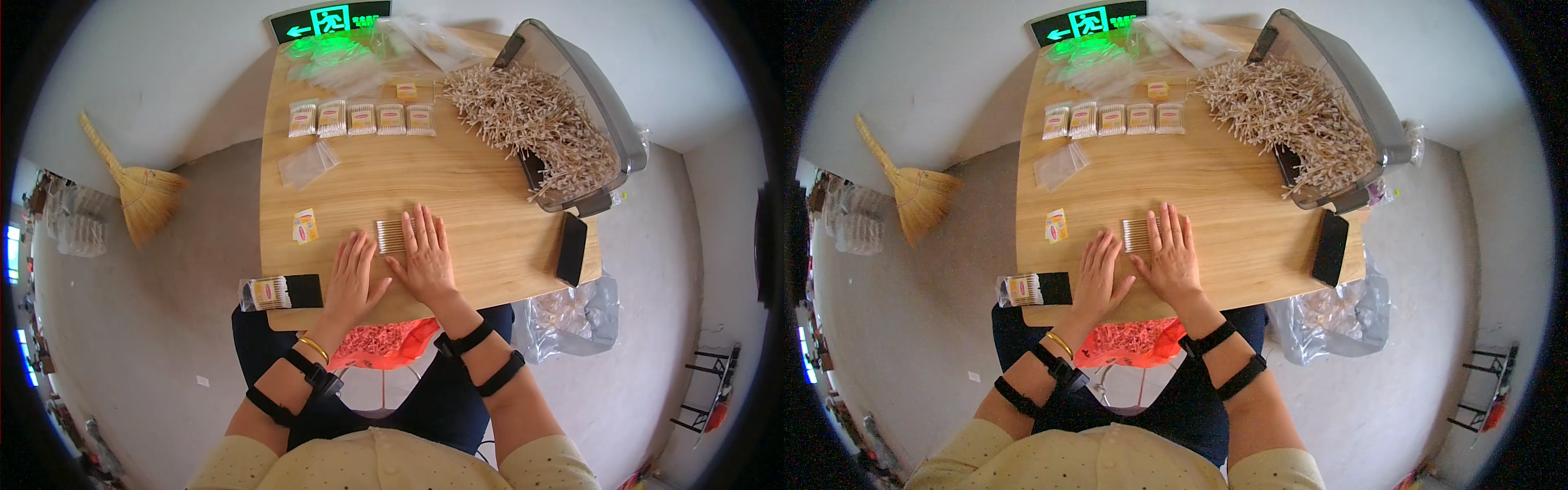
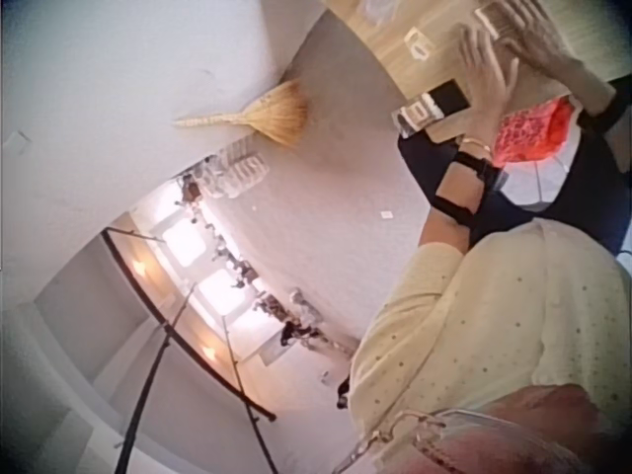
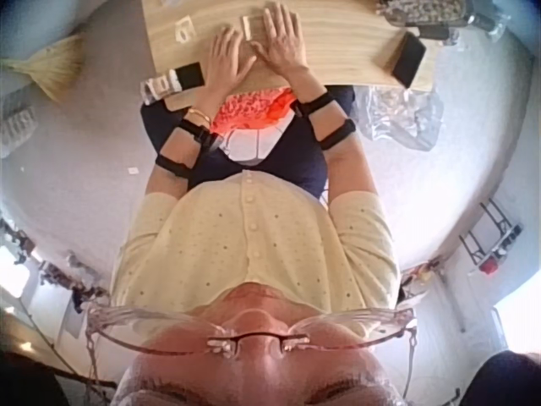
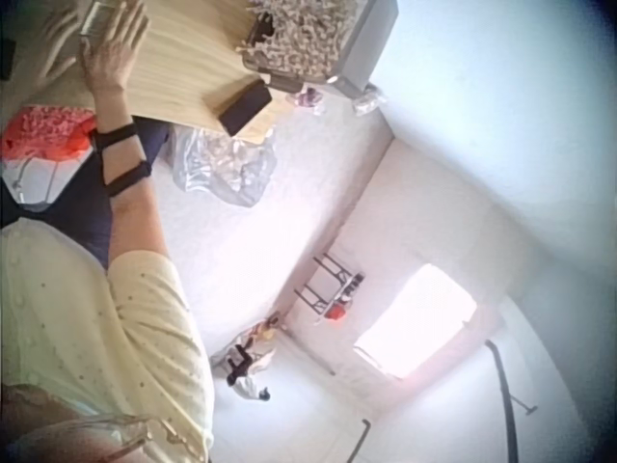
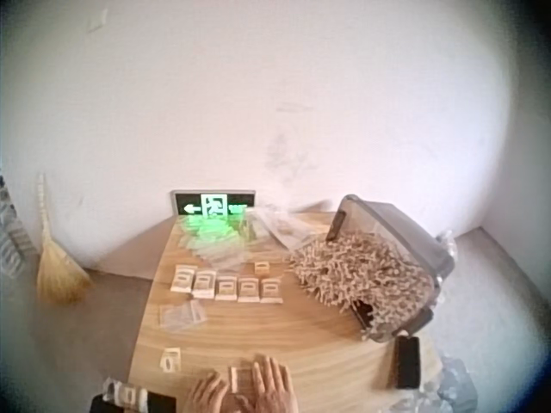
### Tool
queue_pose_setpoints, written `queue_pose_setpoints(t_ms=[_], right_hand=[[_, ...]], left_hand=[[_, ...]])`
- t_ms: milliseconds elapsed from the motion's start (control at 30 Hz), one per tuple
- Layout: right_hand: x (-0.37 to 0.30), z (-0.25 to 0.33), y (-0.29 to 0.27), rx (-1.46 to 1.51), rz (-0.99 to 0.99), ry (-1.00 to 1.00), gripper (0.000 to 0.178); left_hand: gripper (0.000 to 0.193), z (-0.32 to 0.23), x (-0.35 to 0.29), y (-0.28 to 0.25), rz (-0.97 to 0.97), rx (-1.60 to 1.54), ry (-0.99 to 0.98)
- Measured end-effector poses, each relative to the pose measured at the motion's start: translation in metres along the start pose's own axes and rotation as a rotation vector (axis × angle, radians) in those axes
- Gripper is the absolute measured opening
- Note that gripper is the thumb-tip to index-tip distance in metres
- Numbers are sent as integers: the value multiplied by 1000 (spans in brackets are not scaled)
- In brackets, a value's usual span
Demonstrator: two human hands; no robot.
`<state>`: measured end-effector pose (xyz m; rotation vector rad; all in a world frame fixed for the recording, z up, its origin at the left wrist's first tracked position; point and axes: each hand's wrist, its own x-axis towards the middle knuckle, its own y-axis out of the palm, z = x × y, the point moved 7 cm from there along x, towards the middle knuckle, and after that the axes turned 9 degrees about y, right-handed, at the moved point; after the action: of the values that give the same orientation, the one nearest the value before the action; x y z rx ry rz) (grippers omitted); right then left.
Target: The recorder aligns cotton swabs on a table and places them into small plastic bags.
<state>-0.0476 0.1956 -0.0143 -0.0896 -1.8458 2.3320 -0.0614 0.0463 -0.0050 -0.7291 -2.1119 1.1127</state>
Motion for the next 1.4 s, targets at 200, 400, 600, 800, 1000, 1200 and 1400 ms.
queue_pose_setpoints(t_ms=[200, 400, 600, 800, 1000, 1200, 1400], right_hand=[[0, 0, -2, 18, -15, -4, 92], [0, 2, -4, 36, -17, -4, 92], [0, 1, -4, 29, -18, -3, 90], [0, 0, -4, 48, -19, 2, 90], [0, 0, -4, 41, -24, -2, 91], [0, 0, -5, 62, -33, -8, 91], [0, -1, -5, 79, -44, -10, 92]], left_hand=[[53, -8, 2, -14, -70, -70, 19], [53, -8, 1, -14, -58, -40, 34], [59, -9, 4, -13, -41, -18, 0], [61, -9, 4, -13, -27, -6, 5], [69, -7, 3, -6, 7, 6, -37], [80, -6, 2, 2, 102, 136, -41], [79, -6, 3, 0, 95, 123, -39]])
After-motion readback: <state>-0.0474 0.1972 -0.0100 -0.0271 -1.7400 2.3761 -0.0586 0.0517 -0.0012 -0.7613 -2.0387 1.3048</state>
